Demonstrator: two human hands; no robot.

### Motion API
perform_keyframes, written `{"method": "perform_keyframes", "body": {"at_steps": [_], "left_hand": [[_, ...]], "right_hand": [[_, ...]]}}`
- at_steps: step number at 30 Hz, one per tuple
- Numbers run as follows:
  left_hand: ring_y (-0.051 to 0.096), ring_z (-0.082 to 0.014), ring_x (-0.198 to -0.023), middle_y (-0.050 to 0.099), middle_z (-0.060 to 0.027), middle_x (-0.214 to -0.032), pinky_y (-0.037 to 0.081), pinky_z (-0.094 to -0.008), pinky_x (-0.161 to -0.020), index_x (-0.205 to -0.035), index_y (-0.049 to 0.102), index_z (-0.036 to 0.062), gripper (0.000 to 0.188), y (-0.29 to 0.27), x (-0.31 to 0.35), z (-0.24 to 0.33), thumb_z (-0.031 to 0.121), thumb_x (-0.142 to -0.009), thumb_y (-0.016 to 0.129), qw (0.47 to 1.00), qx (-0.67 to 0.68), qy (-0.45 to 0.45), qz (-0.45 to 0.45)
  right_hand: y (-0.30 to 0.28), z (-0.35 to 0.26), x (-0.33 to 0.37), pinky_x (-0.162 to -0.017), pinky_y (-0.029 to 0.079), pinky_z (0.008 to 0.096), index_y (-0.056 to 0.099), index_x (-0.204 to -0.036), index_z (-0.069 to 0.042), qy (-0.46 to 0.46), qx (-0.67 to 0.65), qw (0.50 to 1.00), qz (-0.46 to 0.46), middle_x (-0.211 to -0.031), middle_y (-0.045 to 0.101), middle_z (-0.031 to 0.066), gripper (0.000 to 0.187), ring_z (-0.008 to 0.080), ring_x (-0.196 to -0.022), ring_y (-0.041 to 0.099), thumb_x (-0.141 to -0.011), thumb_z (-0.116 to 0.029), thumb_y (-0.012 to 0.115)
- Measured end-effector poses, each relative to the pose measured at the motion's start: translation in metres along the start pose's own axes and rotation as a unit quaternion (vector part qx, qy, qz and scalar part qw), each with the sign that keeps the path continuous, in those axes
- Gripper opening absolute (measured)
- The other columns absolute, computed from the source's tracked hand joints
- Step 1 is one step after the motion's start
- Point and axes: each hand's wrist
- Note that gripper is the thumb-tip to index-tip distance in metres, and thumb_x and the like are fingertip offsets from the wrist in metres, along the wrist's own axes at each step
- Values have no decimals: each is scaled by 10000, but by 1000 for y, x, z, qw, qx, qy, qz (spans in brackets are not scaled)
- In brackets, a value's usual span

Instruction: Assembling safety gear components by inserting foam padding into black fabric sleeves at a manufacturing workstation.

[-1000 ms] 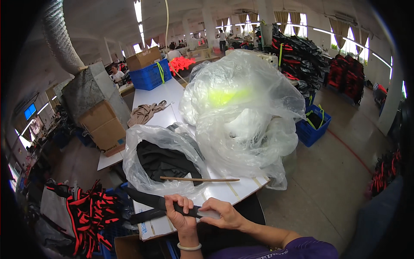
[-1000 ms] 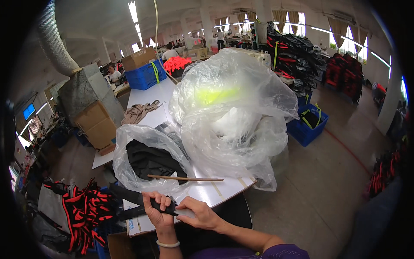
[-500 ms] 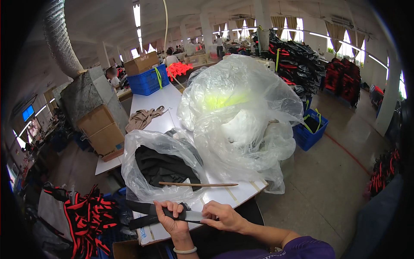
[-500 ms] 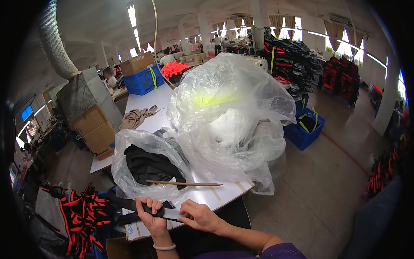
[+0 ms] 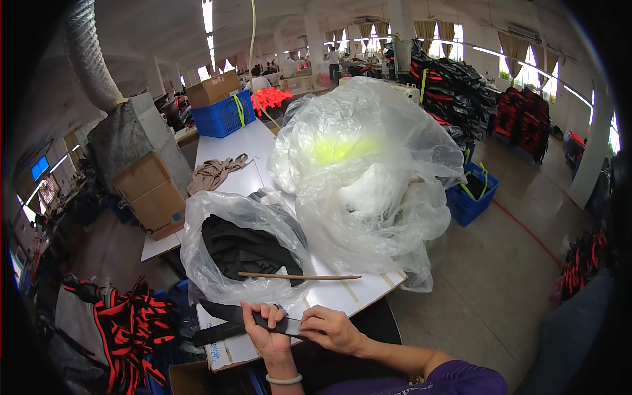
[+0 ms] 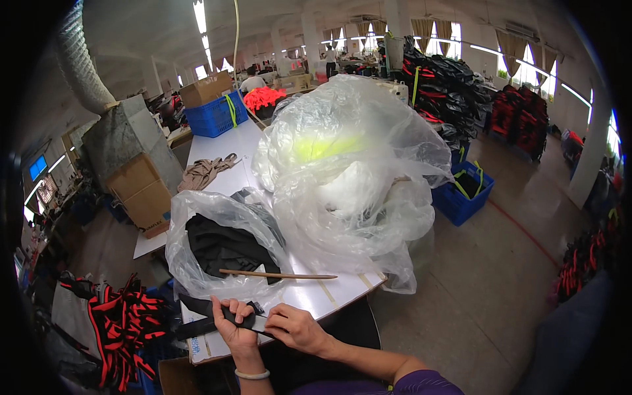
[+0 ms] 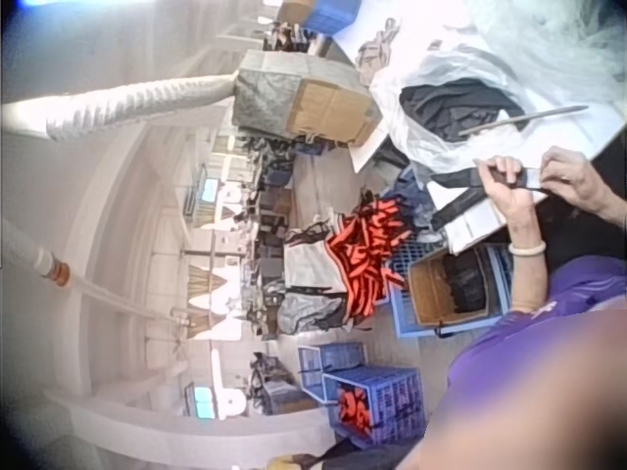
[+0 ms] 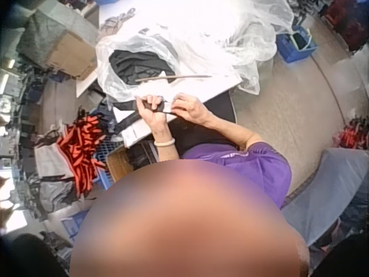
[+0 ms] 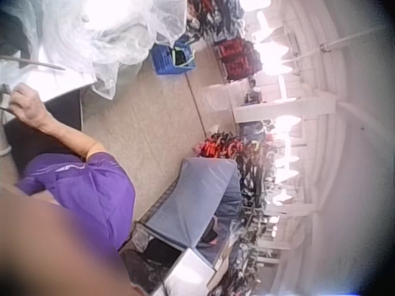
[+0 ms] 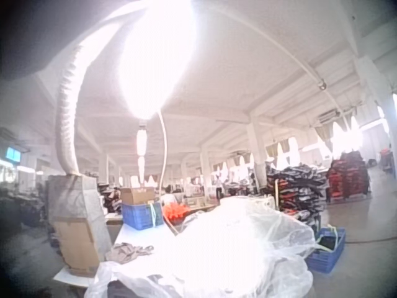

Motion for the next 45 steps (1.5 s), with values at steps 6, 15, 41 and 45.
{"method": "perform_keyframes", "body": {"at_steps": [6, 15, 41, 45], "left_hand": [[337, -97, -429, 395, 4, -568, 327, -229, -445, -703, 512, 100, 338, 1, 4, -6, 359, -908, 583, 1000, -7, -6, -8], [351, -99, -447, 408, -2, -582, 327, -230, -449, -730, 539, 91, 330, 4, 10, -13, 356, -925, 555, 998, -39, -9, -47], [339, -86, -455, 393, -2, -602, 328, -229, -471, -774, 548, 77, 312, 37, 4, -16, 336, -946, 526, 989, -44, -10, -142], [357, -96, -480, 406, -12, -635, 359, -240, -506, -804, 534, 80, 279, 39, 9, -20, 319, -948, 523, 985, -54, -19, -162]], "right_hand": [[13, 2, 0, -604, 494, 291, 651, -829, -11, 4, -15, 999, 41, -834, 608, 98, 125, 220, -689, 614, -738, -46, 730], [16, -2, 2, -635, 499, 294, 663, -844, -11, 54, -51, 995, 64, -851, 604, 103, 123, 236, -745, 619, -733, -32, 712], [1, 7, 9, -516, 468, 366, 540, -1241, -179, 27, 98, 993, -65, -770, 521, 86, 459, 275, -605, 572, -807, -239, 676], [-1, 6, 12, -506, 459, 366, 550, -1230, -168, 32, 103, 992, -66, -766, 511, 82, 456, 271, -593, 564, -801, -244, 683]]}}
Point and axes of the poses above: each hand's wrist, its own x-axis away from the middle knuckle, its own y-axis out of the palm, z = x × y
